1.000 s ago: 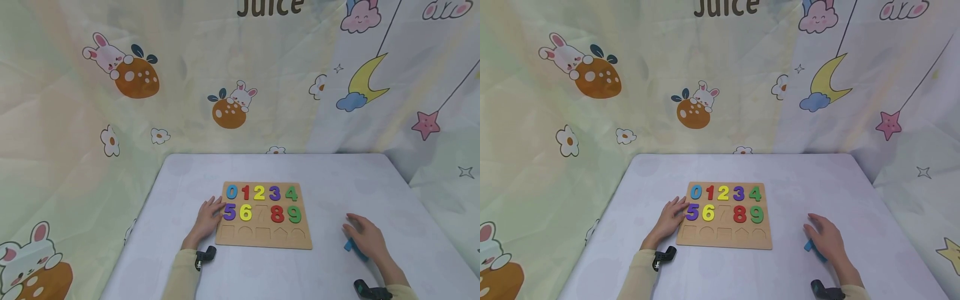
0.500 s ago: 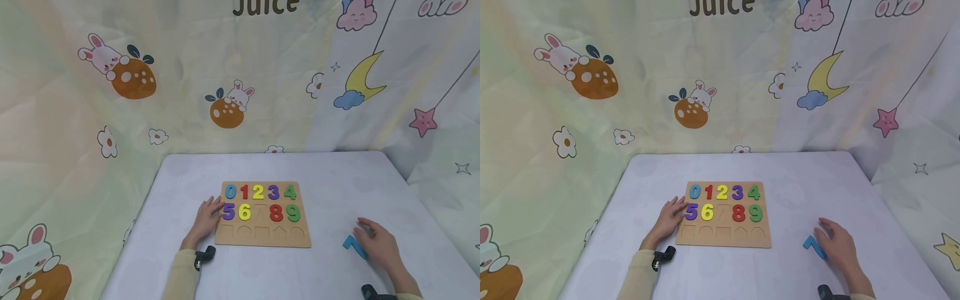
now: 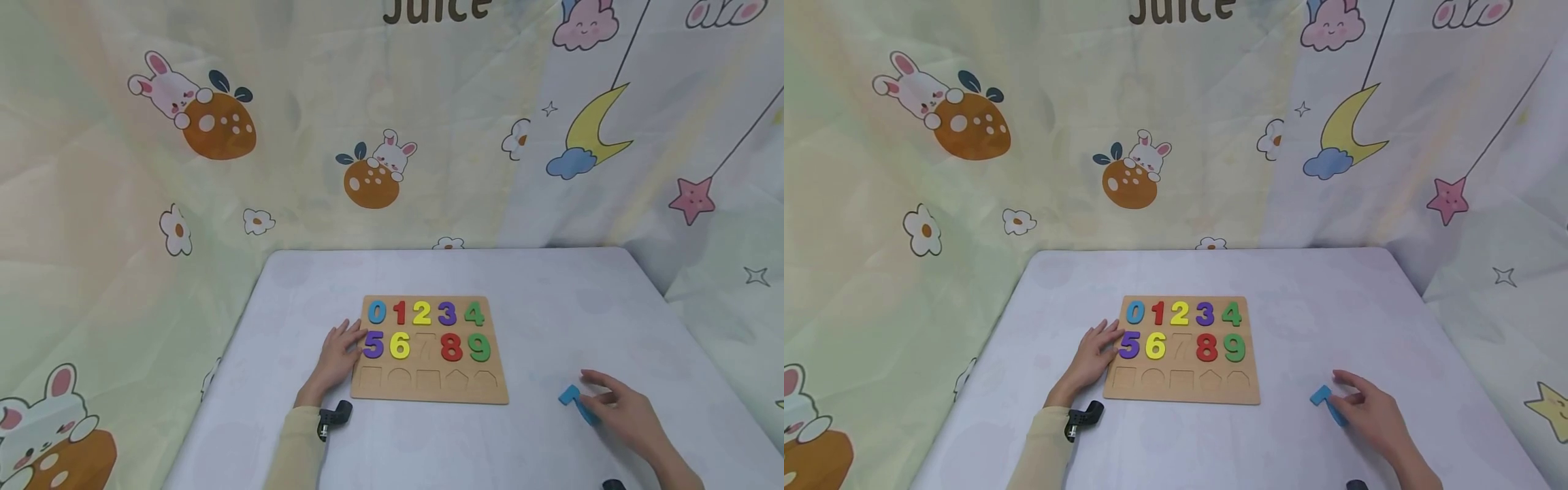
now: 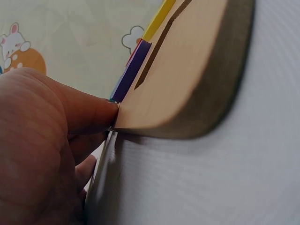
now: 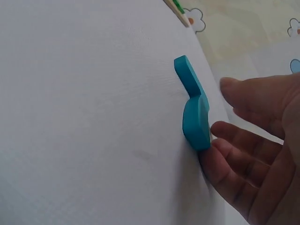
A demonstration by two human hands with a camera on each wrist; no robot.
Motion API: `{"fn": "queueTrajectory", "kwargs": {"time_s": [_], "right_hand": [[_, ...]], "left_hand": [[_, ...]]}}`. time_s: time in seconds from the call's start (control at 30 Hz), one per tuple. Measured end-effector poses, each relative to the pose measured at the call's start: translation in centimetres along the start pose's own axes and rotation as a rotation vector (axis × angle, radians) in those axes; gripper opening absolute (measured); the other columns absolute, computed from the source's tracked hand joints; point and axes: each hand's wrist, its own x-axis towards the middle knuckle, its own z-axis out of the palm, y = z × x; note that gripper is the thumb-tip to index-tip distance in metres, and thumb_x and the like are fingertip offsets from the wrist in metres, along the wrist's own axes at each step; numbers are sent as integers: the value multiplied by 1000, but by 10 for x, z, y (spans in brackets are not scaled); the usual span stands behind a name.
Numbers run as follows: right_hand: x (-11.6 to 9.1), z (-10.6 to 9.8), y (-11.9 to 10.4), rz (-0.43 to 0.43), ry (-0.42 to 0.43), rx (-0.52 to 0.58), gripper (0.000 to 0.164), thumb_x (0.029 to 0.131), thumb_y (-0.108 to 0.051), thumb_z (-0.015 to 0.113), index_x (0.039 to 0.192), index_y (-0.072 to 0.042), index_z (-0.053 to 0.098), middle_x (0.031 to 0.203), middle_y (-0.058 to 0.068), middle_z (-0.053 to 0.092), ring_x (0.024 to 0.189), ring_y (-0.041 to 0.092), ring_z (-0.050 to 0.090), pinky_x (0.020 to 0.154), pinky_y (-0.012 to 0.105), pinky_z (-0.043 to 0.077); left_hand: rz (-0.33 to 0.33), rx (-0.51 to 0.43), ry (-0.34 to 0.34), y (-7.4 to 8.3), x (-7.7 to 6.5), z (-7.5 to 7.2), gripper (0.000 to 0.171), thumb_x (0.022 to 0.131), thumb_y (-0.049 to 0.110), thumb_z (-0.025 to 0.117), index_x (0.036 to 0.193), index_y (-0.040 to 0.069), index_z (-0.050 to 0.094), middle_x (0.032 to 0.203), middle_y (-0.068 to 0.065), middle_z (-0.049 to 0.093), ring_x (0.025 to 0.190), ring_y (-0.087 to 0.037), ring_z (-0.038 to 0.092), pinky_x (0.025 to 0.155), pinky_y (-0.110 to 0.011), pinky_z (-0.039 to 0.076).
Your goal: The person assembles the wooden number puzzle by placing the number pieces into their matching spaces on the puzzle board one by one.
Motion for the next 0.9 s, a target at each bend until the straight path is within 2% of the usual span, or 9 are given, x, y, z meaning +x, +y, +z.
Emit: {"fn": "queueTrajectory", "kwargs": {"time_s": [0.1, 0.2, 0.3, 0.43, 0.53, 0.7, 0.9], "right_hand": [[-4, 2, -1, -22, -14, 22, 69, 86, -32, 73, 142, -3, 44, 134, 27, 54, 97, 32, 64, 68, 31, 58], [-8, 3, -2, -68, -34, 46, 75, 82, -33, 78, 143, -6, 44, 137, 24, 53, 108, 40, 60, 74, 39, 59], [-11, 4, -2, -106, -64, 69, 81, 77, -36, 81, 144, -8, 44, 140, 23, 51, 116, 43, 55, 76, 39, 59], [-14, 8, -3, -118, -115, 114, 83, 74, -31, 84, 144, -11, 43, 145, 24, 44, 95, 26, 63, 67, 24, 55], [-16, 11, -2, -144, -139, 133, 85, 72, -23, 85, 145, -12, 42, 147, 24, 40, 77, 13, 61, 65, 20, 54], [-20, 14, -5, -198, -112, 76, 85, 71, -14, 85, 144, -8, 41, 145, 24, 41, 75, 8, 60, 64, 20, 54], [-22, 19, -13, -180, -33, 16, 85, 72, -10, 83, 145, -4, 40, 142, 24, 44, 71, 7, 56, 61, 19, 53]], "left_hand": [[-2, 0, 1, 0, 0, 0, 40, 96, 12, 57, 136, 13, 58, 155, 1, 38, 149, -24, 17, 124, -43, 3], [0, -4, 2, 0, 1, 0, 40, 96, 12, 57, 136, 12, 58, 155, 1, 39, 149, -24, 17, 124, -44, 3], [-8, -7, -1, -1, 1, 0, 40, 96, 12, 57, 136, 13, 58, 155, 1, 38, 150, -23, 16, 124, -43, 2], [-12, -2, -4, -1, 0, 0, 40, 96, 13, 57, 136, 13, 58, 155, 2, 38, 150, -22, 16, 125, -42, 2], [-8, 0, -1, 0, 0, 0, 40, 96, 13, 57, 136, 13, 58, 155, 1, 38, 150, -23, 16, 125, -43, 2], [-9, 1, 2, 0, -1, 0, 40, 96, 12, 56, 136, 12, 58, 155, 0, 38, 150, -24, 16, 125, -43, 2], [-16, -5, 0, 0, 0, 1, 40, 96, 13, 57, 136, 14, 58, 155, 1, 38, 150, -23, 16, 125, -42, 2]]}}
